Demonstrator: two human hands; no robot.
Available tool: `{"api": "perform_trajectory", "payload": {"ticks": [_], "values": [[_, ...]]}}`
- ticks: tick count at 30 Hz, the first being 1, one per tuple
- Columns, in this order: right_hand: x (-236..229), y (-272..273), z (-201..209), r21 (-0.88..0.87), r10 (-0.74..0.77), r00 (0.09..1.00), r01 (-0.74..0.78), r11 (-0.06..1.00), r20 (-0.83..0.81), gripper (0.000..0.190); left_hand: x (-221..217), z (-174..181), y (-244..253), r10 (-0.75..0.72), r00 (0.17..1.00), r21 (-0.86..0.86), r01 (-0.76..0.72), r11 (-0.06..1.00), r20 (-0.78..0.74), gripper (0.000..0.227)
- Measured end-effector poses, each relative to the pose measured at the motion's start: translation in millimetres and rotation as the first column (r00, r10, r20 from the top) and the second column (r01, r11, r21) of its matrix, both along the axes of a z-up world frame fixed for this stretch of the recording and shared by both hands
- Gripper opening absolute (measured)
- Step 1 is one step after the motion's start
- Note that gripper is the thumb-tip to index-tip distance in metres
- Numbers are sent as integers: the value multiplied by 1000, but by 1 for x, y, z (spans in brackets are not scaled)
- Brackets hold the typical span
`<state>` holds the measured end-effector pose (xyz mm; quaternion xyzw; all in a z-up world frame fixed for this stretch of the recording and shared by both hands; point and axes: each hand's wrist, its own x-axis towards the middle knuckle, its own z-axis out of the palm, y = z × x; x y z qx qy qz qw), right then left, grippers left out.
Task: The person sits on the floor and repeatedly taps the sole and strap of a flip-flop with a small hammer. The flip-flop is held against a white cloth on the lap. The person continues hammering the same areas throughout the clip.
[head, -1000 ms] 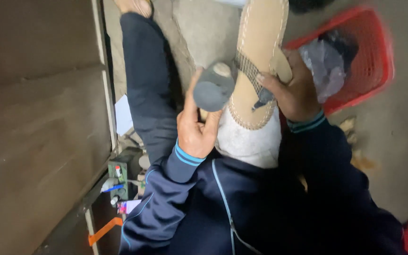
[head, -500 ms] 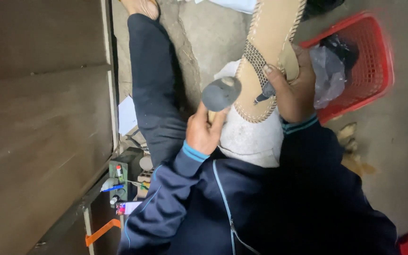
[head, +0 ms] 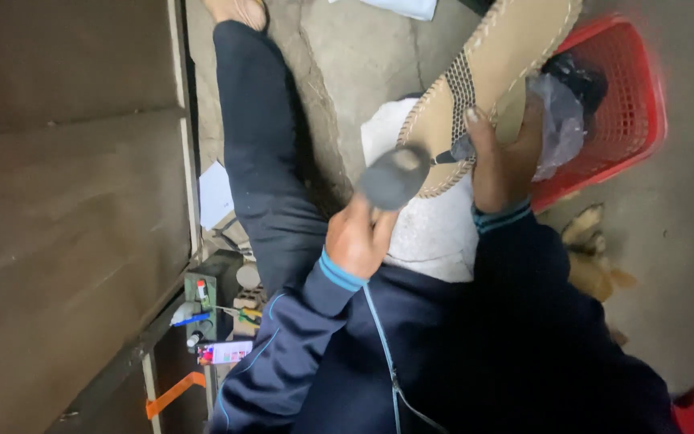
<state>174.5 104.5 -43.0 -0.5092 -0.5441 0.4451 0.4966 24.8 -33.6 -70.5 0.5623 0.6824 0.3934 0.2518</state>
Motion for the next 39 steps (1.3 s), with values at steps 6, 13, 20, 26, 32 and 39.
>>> {"api": "perform_trajectory", "payload": {"ticks": [6, 13, 20, 26, 32, 39], "values": [[14, 19, 31, -212, 87, 995, -96, 973, -53, 43, -9, 12, 6, -77, 995, -126, 67, 990, -69, 37], [33, 28, 8, -204, 157, 987, -150, 967, 18, 30, -15, 75, 15, -34, 982, -37, 42, 998, 186, 66], [22, 13, 6, -170, 24, 998, -32, 985, -52, 45, -12, 29, 10, -96, 978, 54, 87, 995, 184, 61], [21, 14, 19, -46, 104, 994, -106, 993, -36, 31, -6, 55, 5, -10, 963, 179, -40, 983, 269, 57], [27, 16, 5, 7, 88, 990, -89, 996, 109, 34, -7, 57, 7, -46, 984, 37, 40, 999, 173, 54], [35, 17, -83, 418, -94, 980, 13, 909, 175, 43, -13, 40, 13, -32, 969, 21, 28, 999, 245, 50]]}}
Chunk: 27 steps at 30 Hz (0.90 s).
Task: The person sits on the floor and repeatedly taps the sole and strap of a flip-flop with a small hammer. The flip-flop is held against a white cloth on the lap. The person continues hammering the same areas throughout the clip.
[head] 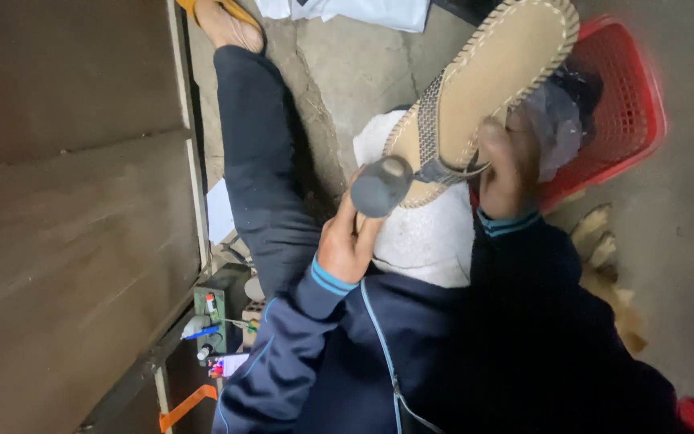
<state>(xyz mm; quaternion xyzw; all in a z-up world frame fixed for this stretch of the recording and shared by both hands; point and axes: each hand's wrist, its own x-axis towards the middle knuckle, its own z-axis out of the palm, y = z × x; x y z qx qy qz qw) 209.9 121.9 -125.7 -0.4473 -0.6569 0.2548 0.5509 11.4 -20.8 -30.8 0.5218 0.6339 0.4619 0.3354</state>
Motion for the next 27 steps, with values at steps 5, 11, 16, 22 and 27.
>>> {"api": "perform_trajectory", "payload": {"ticks": [5, 11, 16, 22, 27], "values": [[-5, 2, 24, -97, 184, 826, -275, 956, -533, 47, -10, -12, 0, -38, 984, -27, 43, 999, 175, 21], [-51, 9, 77, -135, 290, 323, -844, 519, -901, 111, -15, -21, -12, -22, 971, -225, 77, 971, 239, 45], [-99, 9, 128, -574, -191, 554, -684, 451, -810, 89, -10, 11, -24, 53, 990, -158, -32, 987, 128, 56], [-123, 5, 111, -634, -451, 533, -767, 101, -716, 99, -10, -1, -74, -49, 988, -148, 27, 989, -144, 52], [-124, 5, 108, -417, -431, 323, -898, 142, -842, 78, -5, 13, -47, 16, 994, -103, -27, 994, -107, 52]]}}
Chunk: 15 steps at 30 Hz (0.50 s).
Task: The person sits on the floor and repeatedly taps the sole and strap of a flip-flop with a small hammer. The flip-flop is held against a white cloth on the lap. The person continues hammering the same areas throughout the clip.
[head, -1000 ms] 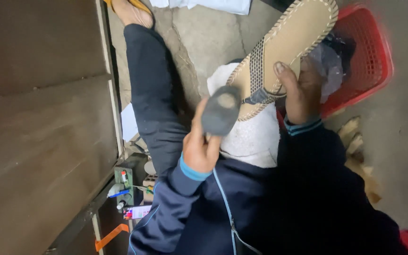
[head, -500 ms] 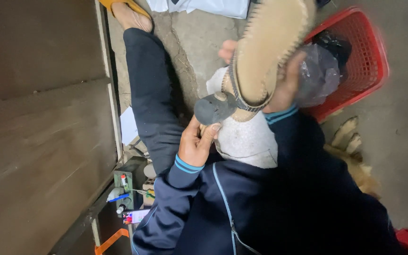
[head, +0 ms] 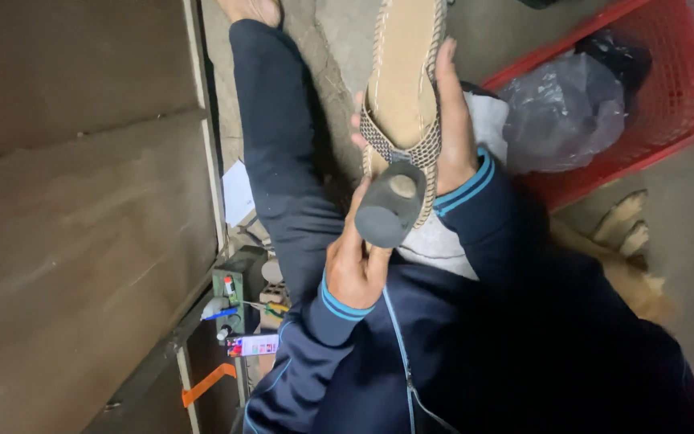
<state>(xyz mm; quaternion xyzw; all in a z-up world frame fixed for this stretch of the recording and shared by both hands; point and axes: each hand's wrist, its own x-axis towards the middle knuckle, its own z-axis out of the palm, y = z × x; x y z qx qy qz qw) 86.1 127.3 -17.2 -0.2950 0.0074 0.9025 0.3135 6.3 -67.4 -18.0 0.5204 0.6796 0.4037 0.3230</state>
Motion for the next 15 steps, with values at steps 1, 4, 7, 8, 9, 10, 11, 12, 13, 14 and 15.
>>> {"api": "perform_trajectory", "payload": {"ticks": [1, 4, 7, 8, 9, 10, 11, 12, 13, 14, 15], "values": [[1, 2, 3, 13, 21, 999, -22, 1000, 47, 79, 1, 6, 6, -20, 999, 34, 19, 999, 36, 52], [4, -2, -4, 45, -60, 998, 60, 997, -1, 79, 3, 3, -13, -112, 994, -14, 112, 994, 13, 52], [0, -1, -2, 23, 21, 994, -24, 999, 106, 90, 7, 6, 1, -66, 997, 0, 66, 998, -48, 51], [1, -3, -2, 26, 25, 994, -28, 999, 107, 90, 7, 3, 8, -61, 997, 3, 62, 998, -47, 51], [1, -5, 0, 11, 94, 993, -95, 995, 71, 90, 8, 1, 14, -26, 998, 17, 27, 999, -64, 52], [2, -4, 3, 5, 159, 987, -159, 987, 31, 91, 9, -1, 23, 8, 997, 38, -5, 999, -82, 54], [4, -5, -1, 14, 160, 987, -160, 987, 32, 91, 11, 4, 16, 10, 996, 47, -6, 999, -83, 54], [3, -5, -6, 1, 102, 992, -102, 995, 70, 90, 9, 10, 11, -47, 999, 8, 47, 999, -28, 54], [3, -4, -12, -11, 43, 993, -42, 999, 107, 89, 9, 15, 6, -103, 994, -28, 104, 994, 30, 55], [3, -3, -10, -14, 27, 994, -26, 1000, 110, 89, 9, 15, 7, -119, 992, -30, 120, 992, 32, 55], [3, -2, -10, -24, 54, 987, -50, 998, 154, 90, 9, 13, 7, -111, 994, -39, 110, 993, -15, 54]]}}
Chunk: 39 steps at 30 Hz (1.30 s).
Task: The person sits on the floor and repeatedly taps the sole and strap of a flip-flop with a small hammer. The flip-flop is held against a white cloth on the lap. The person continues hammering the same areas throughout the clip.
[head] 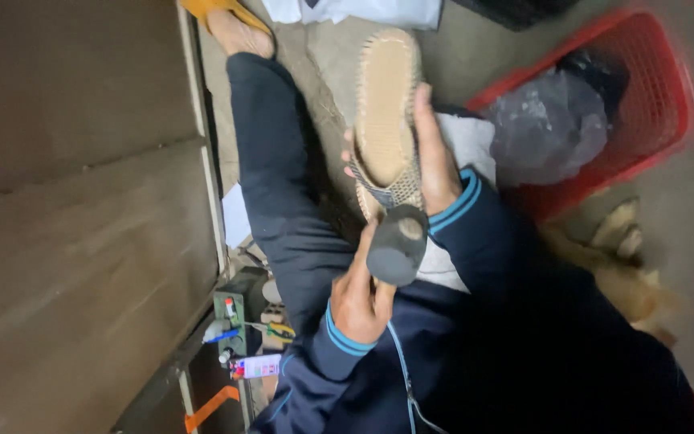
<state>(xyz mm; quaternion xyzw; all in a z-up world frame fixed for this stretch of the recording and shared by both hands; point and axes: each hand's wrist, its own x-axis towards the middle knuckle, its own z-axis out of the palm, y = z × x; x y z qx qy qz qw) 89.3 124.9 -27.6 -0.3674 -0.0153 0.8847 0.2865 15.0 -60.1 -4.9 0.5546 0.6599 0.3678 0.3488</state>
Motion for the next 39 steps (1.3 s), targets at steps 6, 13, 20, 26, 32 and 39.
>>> {"api": "perform_trajectory", "payload": {"ticks": [6, 13, 20, 26, 32, 39], "values": [[-5, -23, 13, -82, 50, 998, -53, 995, -41, 81, 3, 17, 28, 151, 987, 144, -142, 979, -56, 51], [-2, -48, 10, -19, -140, 988, 142, 990, 68, 62, 4, 27, 50, 196, 980, 201, -196, 960, 18, 52], [10, -35, 21, 120, -221, 975, 223, 967, -31, 48, 9, 6, 23, 193, 974, 91, -204, 975, 115, 53], [16, -50, 33, 286, -42, 999, 32, 958, 31, 50, 0, 23, 34, 304, 946, 195, -320, 927, 108, 55], [15, -50, 15, 409, -101, 992, 125, 904, -79, 59, 4, 21, 42, 245, 958, 160, -268, 950, 152, 61], [6, -47, 34, 439, -106, 983, 30, 898, 150, 71, 7, 21, 35, 232, 961, 186, -259, 948, 153, 60]]}}
